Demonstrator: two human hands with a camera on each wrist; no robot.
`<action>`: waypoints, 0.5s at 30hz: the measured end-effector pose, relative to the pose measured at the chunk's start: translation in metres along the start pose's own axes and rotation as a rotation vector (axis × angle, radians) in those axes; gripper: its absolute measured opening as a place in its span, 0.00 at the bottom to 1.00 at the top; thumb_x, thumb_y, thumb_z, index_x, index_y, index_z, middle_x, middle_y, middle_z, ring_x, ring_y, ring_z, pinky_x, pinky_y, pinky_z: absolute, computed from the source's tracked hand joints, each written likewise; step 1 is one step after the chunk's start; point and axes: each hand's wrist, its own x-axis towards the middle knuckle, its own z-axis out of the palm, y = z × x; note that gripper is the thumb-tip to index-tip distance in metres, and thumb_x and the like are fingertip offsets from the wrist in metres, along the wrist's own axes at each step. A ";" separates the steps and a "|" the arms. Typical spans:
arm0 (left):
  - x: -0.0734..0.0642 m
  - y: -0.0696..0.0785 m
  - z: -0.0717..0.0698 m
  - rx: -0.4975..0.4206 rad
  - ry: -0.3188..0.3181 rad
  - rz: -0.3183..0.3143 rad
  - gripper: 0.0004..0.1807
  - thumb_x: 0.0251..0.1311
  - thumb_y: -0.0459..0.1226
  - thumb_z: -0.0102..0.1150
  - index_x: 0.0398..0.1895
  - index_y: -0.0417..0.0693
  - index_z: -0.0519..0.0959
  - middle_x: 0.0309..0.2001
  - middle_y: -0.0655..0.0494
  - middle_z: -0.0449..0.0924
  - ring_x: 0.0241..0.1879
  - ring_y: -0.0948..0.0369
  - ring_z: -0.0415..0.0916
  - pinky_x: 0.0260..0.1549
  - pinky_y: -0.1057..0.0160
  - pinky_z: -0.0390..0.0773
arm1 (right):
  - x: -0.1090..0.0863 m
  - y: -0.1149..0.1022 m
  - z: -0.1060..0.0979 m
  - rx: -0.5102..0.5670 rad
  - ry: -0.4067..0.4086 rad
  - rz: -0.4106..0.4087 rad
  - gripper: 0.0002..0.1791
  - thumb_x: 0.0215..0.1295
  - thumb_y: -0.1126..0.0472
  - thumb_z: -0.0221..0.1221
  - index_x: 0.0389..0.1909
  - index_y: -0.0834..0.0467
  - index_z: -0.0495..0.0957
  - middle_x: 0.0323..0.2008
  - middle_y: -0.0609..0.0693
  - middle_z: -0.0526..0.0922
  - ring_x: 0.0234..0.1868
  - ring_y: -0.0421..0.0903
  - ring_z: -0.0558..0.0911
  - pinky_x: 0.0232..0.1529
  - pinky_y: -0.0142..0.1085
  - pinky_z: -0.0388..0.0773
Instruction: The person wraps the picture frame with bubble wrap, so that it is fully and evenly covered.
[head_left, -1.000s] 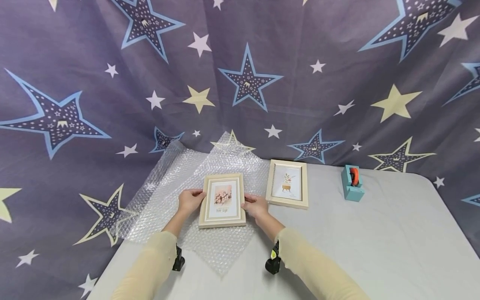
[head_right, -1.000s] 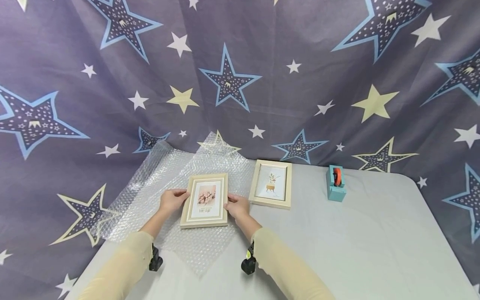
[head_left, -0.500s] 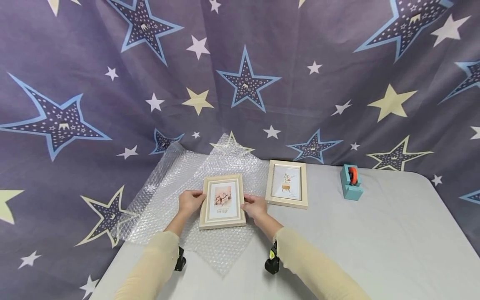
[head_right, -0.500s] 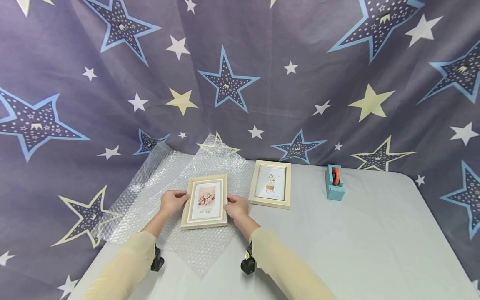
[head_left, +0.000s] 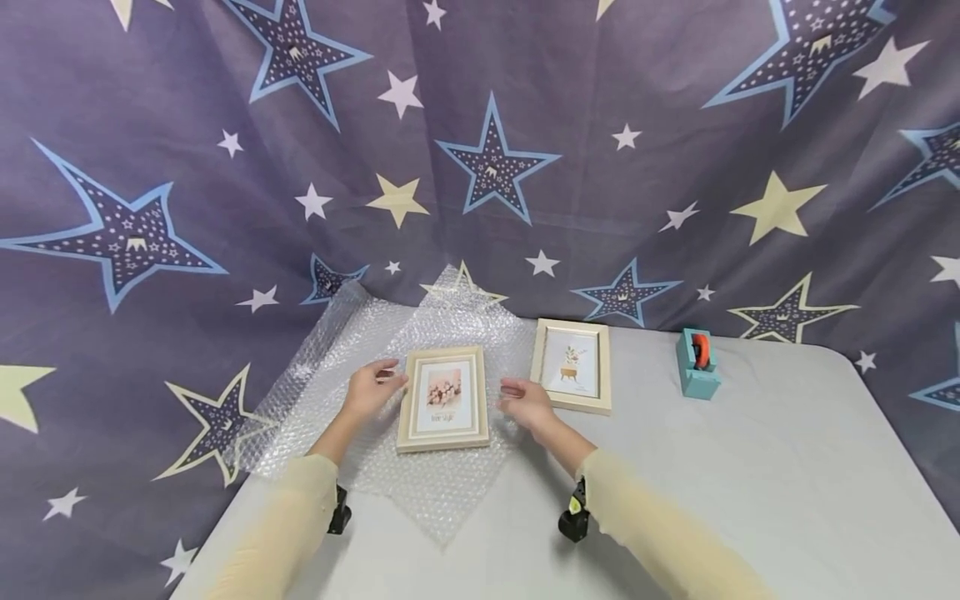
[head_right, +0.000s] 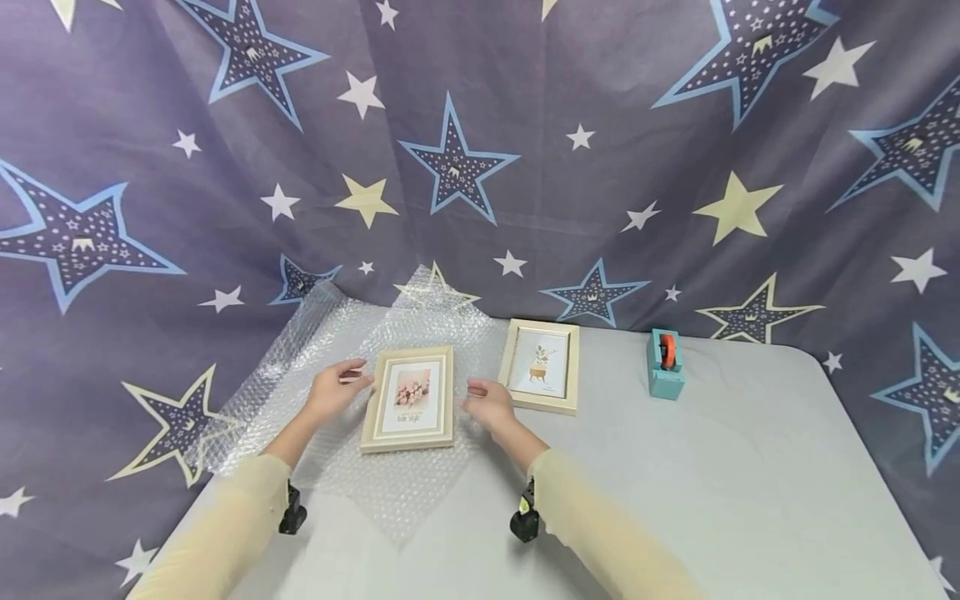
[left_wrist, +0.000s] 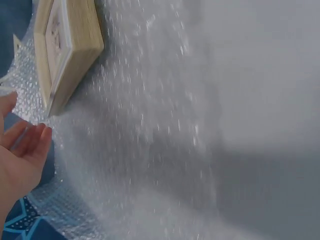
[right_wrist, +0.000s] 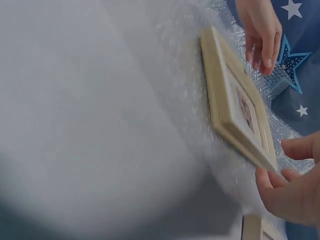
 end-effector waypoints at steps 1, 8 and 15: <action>-0.001 0.000 -0.003 0.017 -0.008 0.041 0.27 0.62 0.40 0.61 0.61 0.35 0.72 0.61 0.35 0.74 0.57 0.42 0.76 0.55 0.49 0.80 | -0.001 0.000 -0.003 -0.017 -0.007 -0.018 0.25 0.58 0.71 0.59 0.59 0.68 0.73 0.56 0.64 0.79 0.57 0.58 0.80 0.56 0.40 0.81; -0.011 -0.002 -0.006 0.219 -0.128 0.288 0.33 0.58 0.41 0.64 0.63 0.33 0.68 0.64 0.33 0.69 0.64 0.38 0.67 0.63 0.41 0.70 | -0.014 0.014 -0.019 -0.218 -0.071 -0.212 0.17 0.56 0.72 0.61 0.48 0.69 0.79 0.49 0.64 0.84 0.49 0.57 0.83 0.52 0.43 0.82; -0.023 -0.008 -0.004 0.390 -0.249 0.365 0.39 0.57 0.48 0.64 0.67 0.35 0.65 0.70 0.36 0.62 0.68 0.37 0.61 0.68 0.39 0.62 | -0.028 0.029 -0.028 -0.401 -0.140 -0.486 0.15 0.52 0.71 0.66 0.43 0.67 0.81 0.43 0.61 0.85 0.46 0.58 0.84 0.50 0.45 0.83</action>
